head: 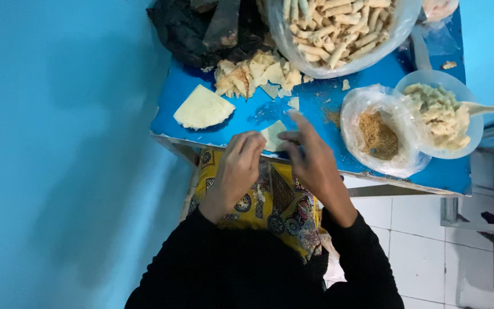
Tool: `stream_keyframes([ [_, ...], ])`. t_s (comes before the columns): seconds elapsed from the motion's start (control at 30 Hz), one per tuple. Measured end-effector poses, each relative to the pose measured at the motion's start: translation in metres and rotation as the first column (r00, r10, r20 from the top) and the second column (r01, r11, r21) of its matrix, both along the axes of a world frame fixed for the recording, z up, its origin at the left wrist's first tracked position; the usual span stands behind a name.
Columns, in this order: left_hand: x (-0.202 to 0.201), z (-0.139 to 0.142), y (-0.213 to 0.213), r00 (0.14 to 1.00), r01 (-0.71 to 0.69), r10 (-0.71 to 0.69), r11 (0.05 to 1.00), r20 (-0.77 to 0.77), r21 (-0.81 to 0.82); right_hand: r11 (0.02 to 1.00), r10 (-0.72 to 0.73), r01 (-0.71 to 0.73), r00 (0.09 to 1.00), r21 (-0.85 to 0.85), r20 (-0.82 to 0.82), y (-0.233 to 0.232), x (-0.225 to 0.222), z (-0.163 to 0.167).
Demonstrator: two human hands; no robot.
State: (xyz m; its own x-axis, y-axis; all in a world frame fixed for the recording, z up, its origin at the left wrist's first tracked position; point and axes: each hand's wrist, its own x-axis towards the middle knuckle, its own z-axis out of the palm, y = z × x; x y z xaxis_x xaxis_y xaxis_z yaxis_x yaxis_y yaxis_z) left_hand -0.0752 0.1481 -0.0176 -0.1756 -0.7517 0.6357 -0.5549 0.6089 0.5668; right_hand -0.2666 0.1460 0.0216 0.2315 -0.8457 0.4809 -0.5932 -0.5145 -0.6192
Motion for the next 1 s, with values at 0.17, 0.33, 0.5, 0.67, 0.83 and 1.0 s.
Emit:
stream_keyframes([
  [0.17, 0.006, -0.012, -0.006, 0.989, 0.033, -0.004, 0.981, 0.151, -0.193, 0.989, -0.016, -0.005, 0.990, -0.147, -0.143, -0.015, 0.011, -0.008],
  [0.33, 0.018, -0.027, -0.012, 0.976, 0.059, 0.017, 0.938, 0.218, -0.341, 0.998, 0.013, -0.013, 1.000, 0.056, -0.002, -0.017, 0.009, 0.000],
  [0.5, 0.017, -0.039, -0.016, 0.970, 0.076, 0.012, 0.935, 0.244, -0.347, 0.996, -0.012, -0.002, 0.988, -0.090, -0.155, -0.013, 0.018, 0.004],
  [0.67, 0.018, -0.044, -0.021, 0.980, 0.067, 0.012, 0.922, 0.200, -0.382, 0.972, -0.060, 0.042, 0.996, 0.231, 0.072, -0.024, 0.012, 0.002],
  [0.83, 0.016, -0.045, -0.020, 0.972, 0.039, 0.048, 0.934, 0.232, -0.355, 0.979, -0.085, 0.037, 0.967, 0.199, 0.239, -0.043, -0.009, 0.005],
  [1.0, 0.012, -0.046, -0.018, 0.956, 0.057, 0.036, 0.952, 0.292, -0.301, 0.985, -0.150, 0.166, 0.949, -0.035, 0.278, -0.063, -0.024, 0.021],
])
